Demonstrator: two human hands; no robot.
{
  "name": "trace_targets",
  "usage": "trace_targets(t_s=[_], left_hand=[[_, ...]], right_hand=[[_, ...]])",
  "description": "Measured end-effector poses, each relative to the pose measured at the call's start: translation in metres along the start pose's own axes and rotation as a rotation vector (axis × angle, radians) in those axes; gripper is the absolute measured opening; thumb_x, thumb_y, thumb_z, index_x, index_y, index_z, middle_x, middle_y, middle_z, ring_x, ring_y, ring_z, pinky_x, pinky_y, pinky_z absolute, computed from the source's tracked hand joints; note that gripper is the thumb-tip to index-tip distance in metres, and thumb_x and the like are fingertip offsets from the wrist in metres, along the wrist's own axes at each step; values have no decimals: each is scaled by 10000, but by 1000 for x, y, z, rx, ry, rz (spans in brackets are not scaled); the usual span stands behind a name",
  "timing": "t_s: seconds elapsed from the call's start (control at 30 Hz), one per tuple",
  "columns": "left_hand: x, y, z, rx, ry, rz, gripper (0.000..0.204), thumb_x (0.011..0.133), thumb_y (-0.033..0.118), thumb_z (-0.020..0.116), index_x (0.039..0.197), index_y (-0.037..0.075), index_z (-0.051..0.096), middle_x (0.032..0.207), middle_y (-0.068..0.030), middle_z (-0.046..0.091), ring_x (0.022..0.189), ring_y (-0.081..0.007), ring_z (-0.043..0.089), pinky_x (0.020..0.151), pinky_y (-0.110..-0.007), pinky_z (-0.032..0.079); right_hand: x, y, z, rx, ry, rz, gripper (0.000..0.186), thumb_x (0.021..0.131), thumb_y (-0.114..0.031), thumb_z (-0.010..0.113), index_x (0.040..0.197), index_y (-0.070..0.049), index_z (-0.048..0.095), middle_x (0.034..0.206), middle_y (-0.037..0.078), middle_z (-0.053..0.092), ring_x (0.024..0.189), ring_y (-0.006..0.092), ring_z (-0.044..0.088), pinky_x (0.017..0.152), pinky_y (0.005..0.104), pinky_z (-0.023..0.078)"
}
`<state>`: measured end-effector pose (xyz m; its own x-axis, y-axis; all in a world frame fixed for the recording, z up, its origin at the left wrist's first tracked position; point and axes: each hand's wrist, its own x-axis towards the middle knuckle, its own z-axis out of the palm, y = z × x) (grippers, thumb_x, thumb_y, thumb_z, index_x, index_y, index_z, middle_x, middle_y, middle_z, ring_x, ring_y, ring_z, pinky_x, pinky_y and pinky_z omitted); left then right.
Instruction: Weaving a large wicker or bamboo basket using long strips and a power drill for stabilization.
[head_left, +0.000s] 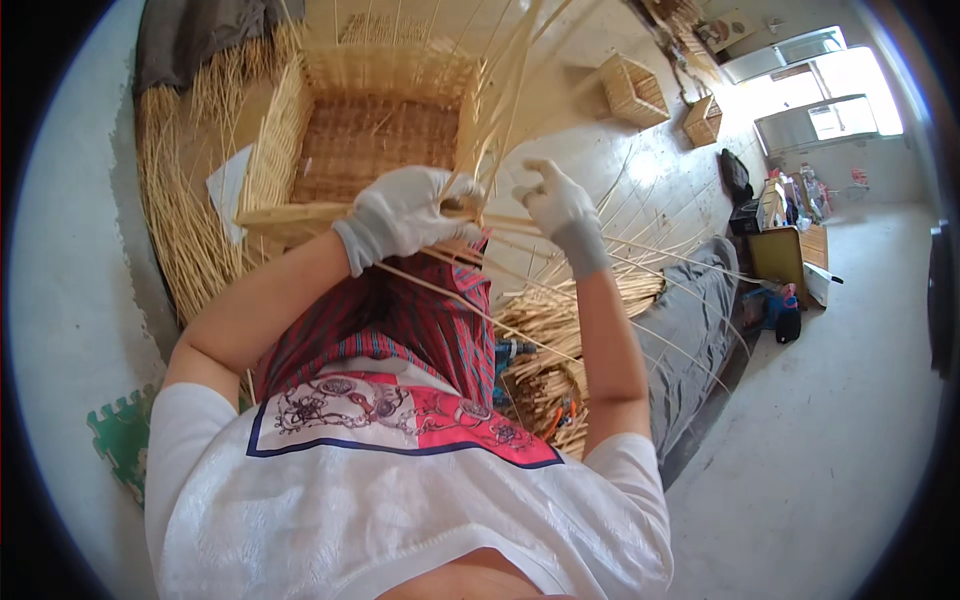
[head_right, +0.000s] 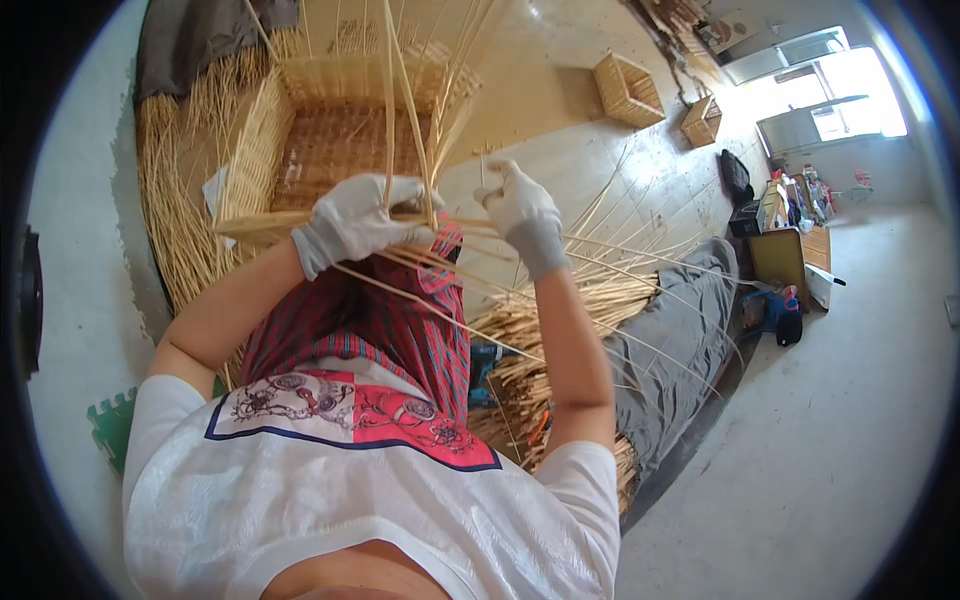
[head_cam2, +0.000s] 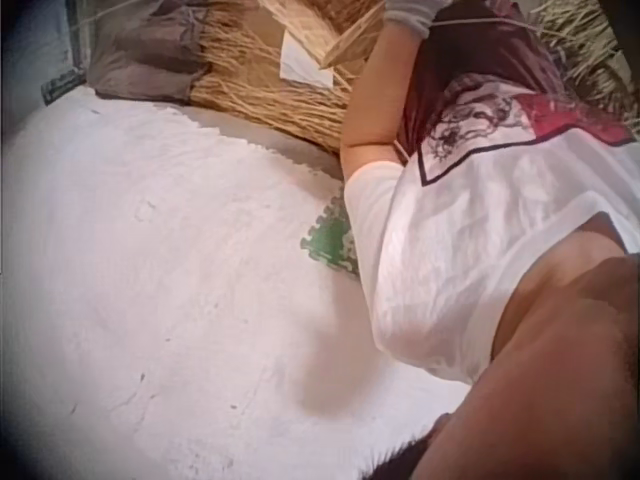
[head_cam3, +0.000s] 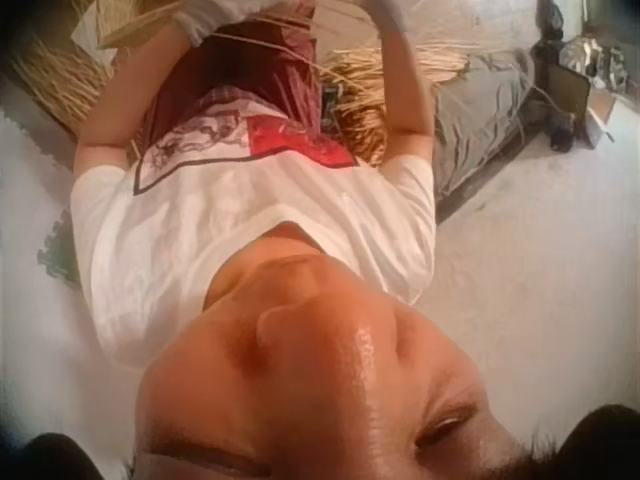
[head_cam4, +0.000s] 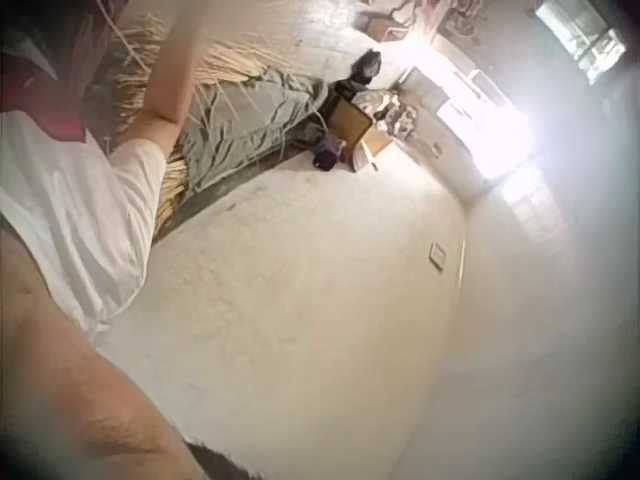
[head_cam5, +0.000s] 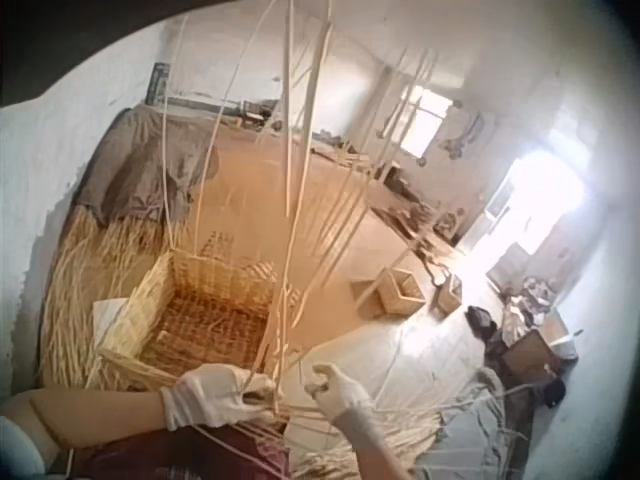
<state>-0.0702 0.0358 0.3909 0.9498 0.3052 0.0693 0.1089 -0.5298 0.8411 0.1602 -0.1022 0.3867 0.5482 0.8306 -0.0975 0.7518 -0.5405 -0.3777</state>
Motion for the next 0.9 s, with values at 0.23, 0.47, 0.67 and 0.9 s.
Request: trace_targets(t_s=[0.23,0.47,0.67,0.9], left_hand=[[4,-3,4,223,155,135,459,765,379,832,1109,98,715,1315,-139,609,1221,-308,580,1024,-386,465],[18,-10,-23,131,-303,392,781,723,323,830,1416,133,523,1463,-164,523,1359,-381,484,1112,-412,424],[11,-15,-25,129,-287,110,562,799,233,798,1295,96,574,1519,-153,497,1314,-326,560,1054,-351,476],[9,-14,-25,15,-283,192,335,801,181,786,1084,30,692,1557,-177,448,1385,-282,505,1088,-334,452]], right_hand=[[-45,-26,64,432,134,182,324,1006,-313,507,908,-83,713,867,184,705,865,374,686,787,460,525],[-10,-49,-64,1113,-302,-453,402,968,-326,650,1197,2,689,778,63,704,727,191,683,636,325,518],[-34,-109,-117,658,-805,-952,428,795,-195,861,1179,-57,734,838,16,663,781,183,601,758,353,490],[-49,-10,-67,1182,-404,-343,122,919,0,635,876,-108,596,829,30,602,791,146,562,749,307,452]])
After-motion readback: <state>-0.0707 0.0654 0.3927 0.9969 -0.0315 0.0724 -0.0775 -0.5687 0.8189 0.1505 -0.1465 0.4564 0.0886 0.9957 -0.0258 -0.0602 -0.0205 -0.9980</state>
